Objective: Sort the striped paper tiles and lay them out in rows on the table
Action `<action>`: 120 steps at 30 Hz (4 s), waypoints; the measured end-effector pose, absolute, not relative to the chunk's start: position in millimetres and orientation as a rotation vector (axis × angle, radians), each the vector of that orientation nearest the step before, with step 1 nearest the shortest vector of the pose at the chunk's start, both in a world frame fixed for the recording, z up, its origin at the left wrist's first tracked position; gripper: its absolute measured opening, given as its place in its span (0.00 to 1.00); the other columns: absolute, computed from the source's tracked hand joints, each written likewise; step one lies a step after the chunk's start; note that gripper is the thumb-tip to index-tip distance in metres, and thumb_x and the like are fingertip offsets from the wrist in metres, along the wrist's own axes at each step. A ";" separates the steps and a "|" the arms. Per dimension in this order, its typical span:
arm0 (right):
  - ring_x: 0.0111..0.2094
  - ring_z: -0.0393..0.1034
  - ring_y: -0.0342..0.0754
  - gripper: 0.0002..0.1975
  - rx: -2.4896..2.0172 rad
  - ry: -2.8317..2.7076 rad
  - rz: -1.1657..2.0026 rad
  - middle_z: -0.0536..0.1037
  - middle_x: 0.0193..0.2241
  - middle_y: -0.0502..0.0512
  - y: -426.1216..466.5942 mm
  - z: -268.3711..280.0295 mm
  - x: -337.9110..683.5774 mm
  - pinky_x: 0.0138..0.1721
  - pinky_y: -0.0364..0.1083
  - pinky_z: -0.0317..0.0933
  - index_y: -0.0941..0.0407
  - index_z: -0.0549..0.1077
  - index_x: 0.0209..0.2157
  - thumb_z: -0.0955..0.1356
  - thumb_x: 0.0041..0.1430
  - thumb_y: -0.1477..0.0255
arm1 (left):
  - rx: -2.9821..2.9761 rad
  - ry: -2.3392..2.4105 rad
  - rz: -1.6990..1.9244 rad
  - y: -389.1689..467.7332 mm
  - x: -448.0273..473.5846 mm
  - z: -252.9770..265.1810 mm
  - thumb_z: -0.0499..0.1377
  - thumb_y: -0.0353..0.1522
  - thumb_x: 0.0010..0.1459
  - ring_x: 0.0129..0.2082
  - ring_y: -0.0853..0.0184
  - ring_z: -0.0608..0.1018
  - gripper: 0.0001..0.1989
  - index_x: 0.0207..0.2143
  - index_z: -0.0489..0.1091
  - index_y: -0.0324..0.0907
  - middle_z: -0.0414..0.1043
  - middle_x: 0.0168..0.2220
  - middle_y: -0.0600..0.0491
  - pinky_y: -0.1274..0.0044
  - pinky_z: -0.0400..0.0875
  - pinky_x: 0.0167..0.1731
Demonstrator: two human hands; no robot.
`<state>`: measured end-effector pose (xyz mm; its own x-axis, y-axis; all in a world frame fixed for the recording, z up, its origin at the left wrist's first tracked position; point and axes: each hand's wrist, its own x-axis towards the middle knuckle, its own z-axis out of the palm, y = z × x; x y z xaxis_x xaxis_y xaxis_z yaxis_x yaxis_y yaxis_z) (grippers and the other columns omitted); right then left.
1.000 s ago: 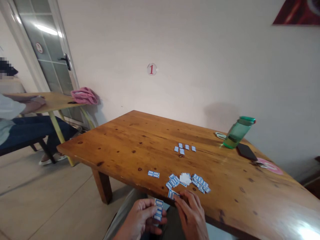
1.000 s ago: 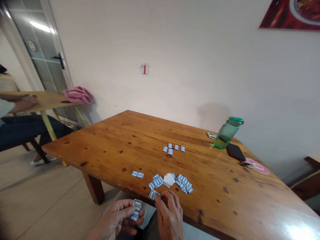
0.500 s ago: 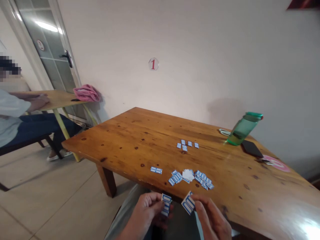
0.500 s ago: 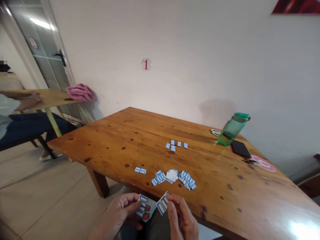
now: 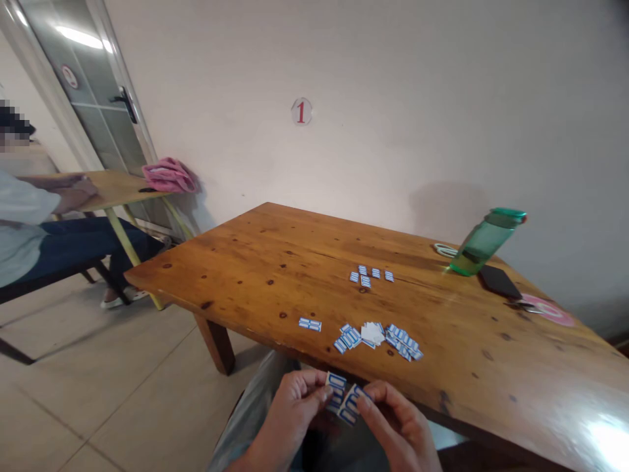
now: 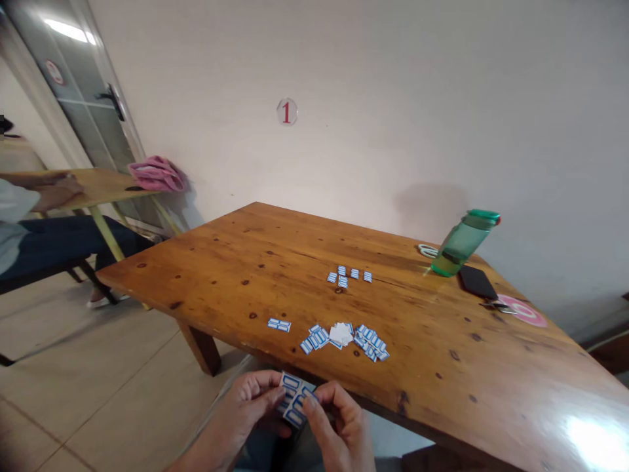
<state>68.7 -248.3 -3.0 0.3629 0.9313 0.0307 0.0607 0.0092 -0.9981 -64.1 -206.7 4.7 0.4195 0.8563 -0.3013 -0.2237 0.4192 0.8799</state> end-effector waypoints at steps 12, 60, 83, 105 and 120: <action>0.18 0.52 0.39 0.17 -1.506 -1.081 0.720 0.59 0.15 0.44 -243.9 -12.3 61.8 0.18 0.38 0.49 0.55 0.62 0.18 0.68 0.44 0.57 | 0.895 0.765 0.724 -211.4 -65.9 -1.1 0.64 0.42 0.43 0.25 0.69 0.71 0.18 0.31 0.76 0.36 0.73 0.24 0.50 0.78 0.69 0.26; 0.47 0.64 0.56 0.15 -1.696 -1.838 -0.807 0.73 0.44 0.58 -216.7 -42.8 112.6 0.42 0.52 0.57 0.52 0.72 0.42 0.59 0.59 0.65 | 0.804 0.831 0.720 -206.2 -66.0 -21.4 0.67 0.44 0.35 0.27 0.67 0.74 0.21 0.27 0.74 0.36 0.75 0.26 0.48 0.78 0.70 0.24; 0.29 0.73 0.48 0.15 -1.506 -1.065 0.443 0.78 0.28 0.54 -250.2 -32.1 116.7 0.29 0.42 0.64 0.55 0.71 0.34 0.63 0.54 0.59 | 0.813 0.955 0.760 -202.5 -58.5 -15.8 0.66 0.44 0.33 0.26 0.62 0.76 0.23 0.27 0.71 0.35 0.74 0.24 0.49 0.77 0.68 0.21; 0.19 0.64 0.42 0.15 -1.465 -1.233 0.626 0.73 0.19 0.49 -263.5 -7.0 78.7 0.20 0.39 0.58 0.54 0.72 0.28 0.66 0.49 0.56 | 0.919 0.922 0.708 -208.0 -54.4 0.3 0.63 0.44 0.37 0.21 0.66 0.73 0.21 0.28 0.76 0.35 0.74 0.22 0.49 0.78 0.66 0.22; 0.20 0.67 0.44 0.10 -1.550 -1.312 0.607 0.72 0.19 0.48 -251.4 -15.0 84.0 0.21 0.39 0.62 0.55 0.69 0.31 0.68 0.47 0.65 | 0.919 0.849 0.660 -215.6 -53.9 1.0 0.65 0.45 0.37 0.23 0.67 0.72 0.22 0.30 0.76 0.36 0.74 0.23 0.49 0.78 0.67 0.23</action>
<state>84.0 -251.4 -15.0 0.2918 0.9333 0.2092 0.4444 0.0614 -0.8937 -53.9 -215.6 1.0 0.5120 0.7904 -0.3365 -0.1319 0.4594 0.8784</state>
